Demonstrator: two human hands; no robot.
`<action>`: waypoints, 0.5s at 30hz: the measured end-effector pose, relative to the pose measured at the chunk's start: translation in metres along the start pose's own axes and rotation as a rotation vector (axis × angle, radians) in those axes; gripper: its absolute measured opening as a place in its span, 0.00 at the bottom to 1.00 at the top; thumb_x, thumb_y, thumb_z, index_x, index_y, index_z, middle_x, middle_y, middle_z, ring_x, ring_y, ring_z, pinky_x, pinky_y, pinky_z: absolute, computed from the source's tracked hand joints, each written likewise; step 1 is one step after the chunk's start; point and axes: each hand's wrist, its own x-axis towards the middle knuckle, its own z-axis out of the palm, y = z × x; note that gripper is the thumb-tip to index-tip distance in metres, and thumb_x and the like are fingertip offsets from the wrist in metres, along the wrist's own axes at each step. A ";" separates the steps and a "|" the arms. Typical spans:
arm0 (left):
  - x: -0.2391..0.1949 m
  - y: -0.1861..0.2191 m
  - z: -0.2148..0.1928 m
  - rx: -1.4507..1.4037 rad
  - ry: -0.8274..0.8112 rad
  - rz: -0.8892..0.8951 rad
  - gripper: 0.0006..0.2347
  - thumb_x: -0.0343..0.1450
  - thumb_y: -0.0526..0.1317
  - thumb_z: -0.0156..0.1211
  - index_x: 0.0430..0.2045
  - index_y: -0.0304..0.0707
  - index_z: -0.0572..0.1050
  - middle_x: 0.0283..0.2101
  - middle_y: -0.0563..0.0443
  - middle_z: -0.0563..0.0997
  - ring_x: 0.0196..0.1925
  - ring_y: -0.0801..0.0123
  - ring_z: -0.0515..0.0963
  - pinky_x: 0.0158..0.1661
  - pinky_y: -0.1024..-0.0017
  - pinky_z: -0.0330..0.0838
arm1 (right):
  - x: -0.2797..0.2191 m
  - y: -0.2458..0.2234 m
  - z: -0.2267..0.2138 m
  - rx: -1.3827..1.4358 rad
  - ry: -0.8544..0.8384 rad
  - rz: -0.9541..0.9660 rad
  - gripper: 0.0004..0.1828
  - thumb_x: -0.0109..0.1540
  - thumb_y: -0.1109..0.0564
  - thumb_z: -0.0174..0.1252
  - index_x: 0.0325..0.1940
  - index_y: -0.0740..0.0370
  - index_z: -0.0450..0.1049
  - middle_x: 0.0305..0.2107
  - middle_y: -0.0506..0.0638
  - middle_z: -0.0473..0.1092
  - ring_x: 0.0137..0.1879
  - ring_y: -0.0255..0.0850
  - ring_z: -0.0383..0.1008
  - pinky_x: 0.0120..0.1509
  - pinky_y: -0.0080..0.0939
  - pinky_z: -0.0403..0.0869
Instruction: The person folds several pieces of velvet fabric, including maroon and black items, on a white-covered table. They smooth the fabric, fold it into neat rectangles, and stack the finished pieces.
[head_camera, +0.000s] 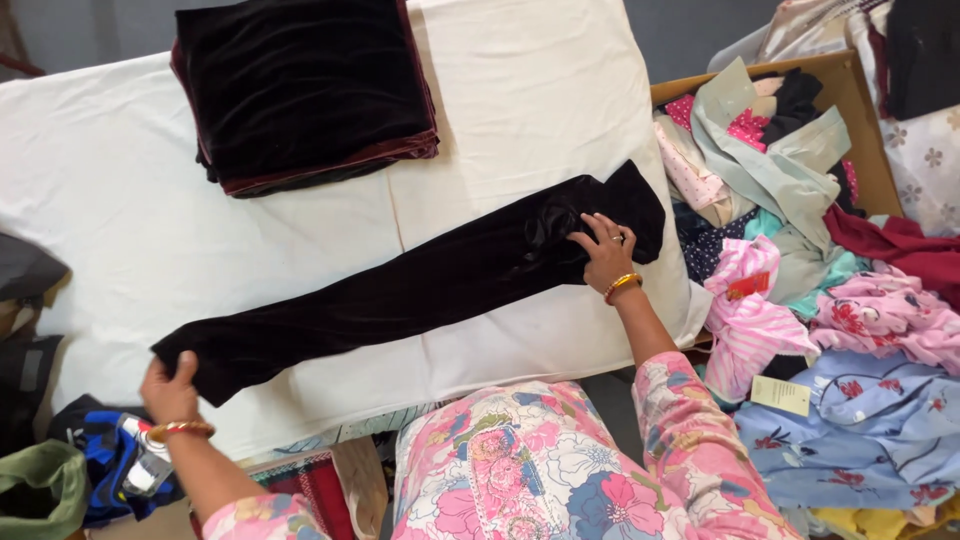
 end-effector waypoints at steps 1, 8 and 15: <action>0.005 -0.015 0.009 -0.003 -0.007 -0.001 0.13 0.76 0.34 0.66 0.53 0.29 0.77 0.48 0.53 0.82 0.46 0.75 0.77 0.52 0.74 0.71 | -0.003 0.005 0.004 -0.006 0.000 0.005 0.34 0.42 0.70 0.57 0.50 0.47 0.78 0.63 0.49 0.67 0.72 0.47 0.61 0.68 0.56 0.55; 0.012 -0.035 0.065 0.629 -0.169 0.122 0.25 0.69 0.49 0.75 0.46 0.19 0.79 0.43 0.34 0.79 0.42 0.52 0.77 0.45 0.60 0.70 | 0.014 0.010 0.001 0.092 0.076 0.088 0.25 0.49 0.68 0.56 0.47 0.48 0.76 0.51 0.40 0.72 0.63 0.42 0.69 0.69 0.52 0.59; 0.020 -0.038 0.047 0.131 0.130 0.022 0.15 0.76 0.43 0.72 0.42 0.25 0.78 0.40 0.49 0.82 0.38 0.71 0.75 0.43 0.70 0.72 | 0.060 -0.019 -0.013 -0.067 0.110 -0.138 0.16 0.46 0.63 0.61 0.35 0.46 0.77 0.55 0.48 0.74 0.64 0.49 0.69 0.63 0.56 0.58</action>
